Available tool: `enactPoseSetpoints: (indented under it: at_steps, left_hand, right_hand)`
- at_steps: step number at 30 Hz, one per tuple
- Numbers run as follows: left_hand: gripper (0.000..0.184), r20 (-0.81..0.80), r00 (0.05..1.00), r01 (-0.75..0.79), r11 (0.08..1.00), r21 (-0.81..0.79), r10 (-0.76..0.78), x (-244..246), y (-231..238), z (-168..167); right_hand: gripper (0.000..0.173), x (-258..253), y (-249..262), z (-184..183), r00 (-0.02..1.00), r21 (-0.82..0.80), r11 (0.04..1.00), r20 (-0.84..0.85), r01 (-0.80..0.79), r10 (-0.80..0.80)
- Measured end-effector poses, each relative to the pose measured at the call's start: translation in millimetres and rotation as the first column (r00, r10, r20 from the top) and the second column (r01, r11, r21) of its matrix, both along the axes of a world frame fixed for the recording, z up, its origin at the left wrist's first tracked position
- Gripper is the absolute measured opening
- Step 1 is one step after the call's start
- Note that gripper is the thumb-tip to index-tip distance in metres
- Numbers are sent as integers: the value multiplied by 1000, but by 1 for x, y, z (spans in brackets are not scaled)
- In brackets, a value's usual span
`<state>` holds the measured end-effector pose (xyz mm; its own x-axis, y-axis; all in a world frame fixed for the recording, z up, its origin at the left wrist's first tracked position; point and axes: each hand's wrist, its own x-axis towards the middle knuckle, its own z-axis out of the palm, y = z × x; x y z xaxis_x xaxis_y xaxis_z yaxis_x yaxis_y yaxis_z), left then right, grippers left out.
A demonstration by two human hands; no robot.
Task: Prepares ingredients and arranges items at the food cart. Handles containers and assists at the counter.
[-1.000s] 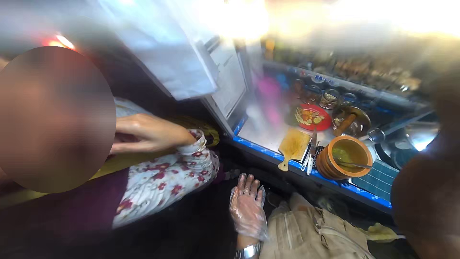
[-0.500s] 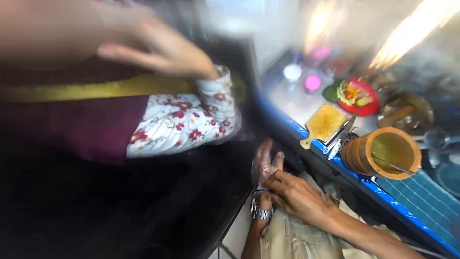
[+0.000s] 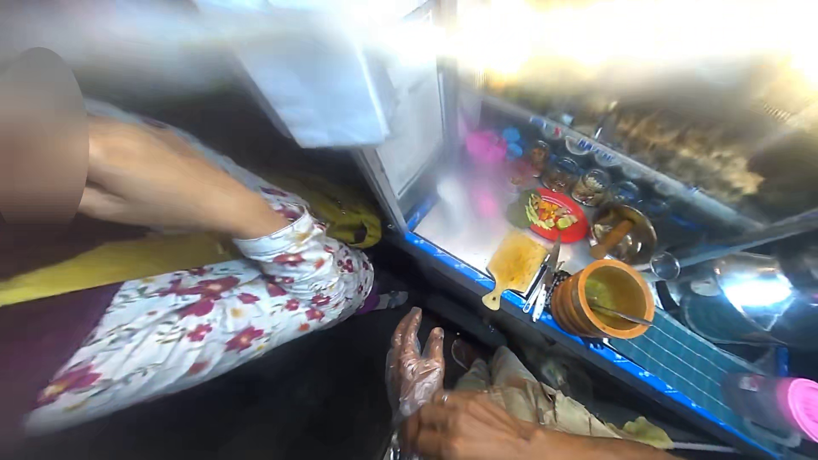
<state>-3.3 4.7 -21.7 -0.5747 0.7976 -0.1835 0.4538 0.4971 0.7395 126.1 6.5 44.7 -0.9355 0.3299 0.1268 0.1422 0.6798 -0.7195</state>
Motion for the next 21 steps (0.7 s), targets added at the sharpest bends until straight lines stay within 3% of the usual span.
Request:
enactPoseSetpoints:
  at_steps: [5,8,12,16,21]
  left_hand:
    - [45,254,963,-105,993,56,87,-3,0,10]
    - [46,317,946,-105,989,100,68,-7,1,10]
    - [48,280,957,-110,989,102,78,-8,2,10]
    - [53,69,997,37,990,138,-47,-15,0,2]
    - [52,-52,998,49,978,201,-39,-16,-3,1]
  right_hand:
    - [17,-3,0,3,986,-293,949,80,-119,148]
    - [20,-2,4,3,997,-230,972,40,-48,59]
    - [26,-7,8,-2,990,-41,990,54,133,-131]
    - [17,-5,17,-10,992,-102,987,21,125,-123]
    - [16,-4,15,-9,993,-73,990,13,121,-121]
